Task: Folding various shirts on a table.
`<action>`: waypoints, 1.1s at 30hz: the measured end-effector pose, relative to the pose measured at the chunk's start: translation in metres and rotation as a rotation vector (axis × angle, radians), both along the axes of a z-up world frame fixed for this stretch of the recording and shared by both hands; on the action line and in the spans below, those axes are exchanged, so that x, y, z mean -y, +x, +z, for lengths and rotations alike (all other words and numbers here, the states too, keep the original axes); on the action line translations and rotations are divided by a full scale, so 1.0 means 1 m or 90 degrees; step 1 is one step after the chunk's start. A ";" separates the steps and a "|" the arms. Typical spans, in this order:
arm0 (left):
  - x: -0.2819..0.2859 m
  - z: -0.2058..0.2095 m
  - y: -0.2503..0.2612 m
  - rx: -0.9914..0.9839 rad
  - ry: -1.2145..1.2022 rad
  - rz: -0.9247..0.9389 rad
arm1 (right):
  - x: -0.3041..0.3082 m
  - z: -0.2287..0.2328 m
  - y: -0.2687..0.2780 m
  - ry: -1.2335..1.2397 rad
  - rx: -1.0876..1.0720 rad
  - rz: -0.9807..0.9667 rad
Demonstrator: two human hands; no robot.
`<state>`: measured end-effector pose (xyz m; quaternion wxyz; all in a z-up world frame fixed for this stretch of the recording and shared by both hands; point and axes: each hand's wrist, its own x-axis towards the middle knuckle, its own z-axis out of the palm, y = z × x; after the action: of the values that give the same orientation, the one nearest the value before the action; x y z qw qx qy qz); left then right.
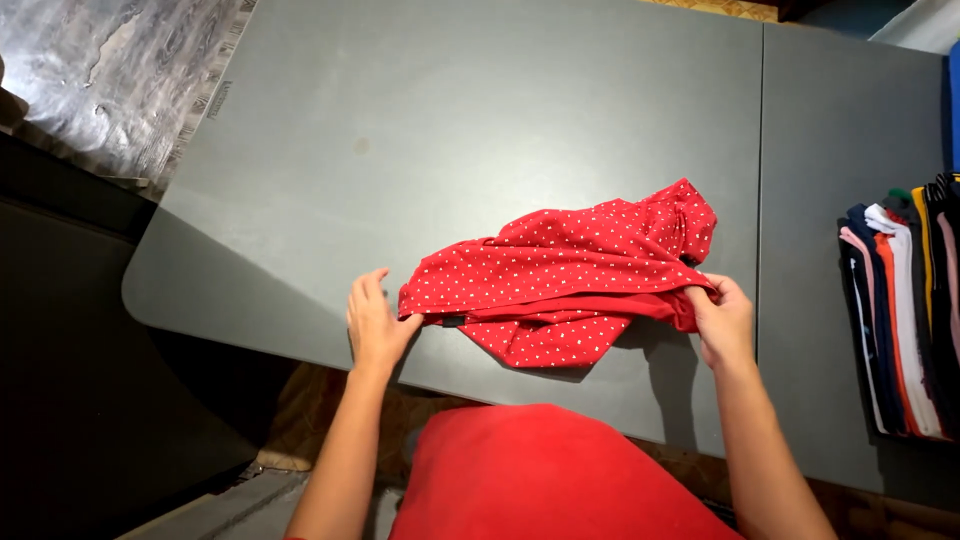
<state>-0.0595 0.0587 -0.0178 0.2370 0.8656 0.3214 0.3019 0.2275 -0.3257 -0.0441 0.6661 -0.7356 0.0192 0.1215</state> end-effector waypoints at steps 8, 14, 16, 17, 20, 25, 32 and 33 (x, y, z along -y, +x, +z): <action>-0.012 -0.090 0.007 -0.023 -0.252 0.051 | -0.006 0.008 -0.007 -0.091 0.137 0.018; -0.018 -0.058 0.017 0.135 -0.429 -0.074 | 0.021 0.014 -0.011 -0.247 0.231 -0.009; -0.032 -0.048 0.010 0.013 -0.341 -0.102 | 0.045 -0.001 -0.004 -0.275 0.258 -0.004; -0.044 -0.053 0.004 -0.010 -0.325 -0.062 | 0.060 -0.011 0.002 -0.220 0.262 -0.007; -0.073 -0.079 -0.006 -0.028 -0.299 -0.051 | 0.068 0.002 -0.004 -0.286 0.249 -0.002; -0.087 -0.190 0.035 0.046 -0.135 -0.238 | 0.025 0.015 0.016 -0.432 0.346 0.112; 0.048 -0.096 0.122 0.105 -0.774 -0.288 | -0.069 -0.034 0.073 -0.319 0.239 0.365; 0.064 -0.095 0.127 0.082 -0.936 -0.318 | -0.077 -0.038 0.071 -0.308 0.214 0.434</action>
<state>0.0670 -0.0054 -0.1126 0.8291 0.5138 0.2203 -0.0016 0.2984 -0.2491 -0.0819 0.3910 -0.8440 -0.3048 0.2046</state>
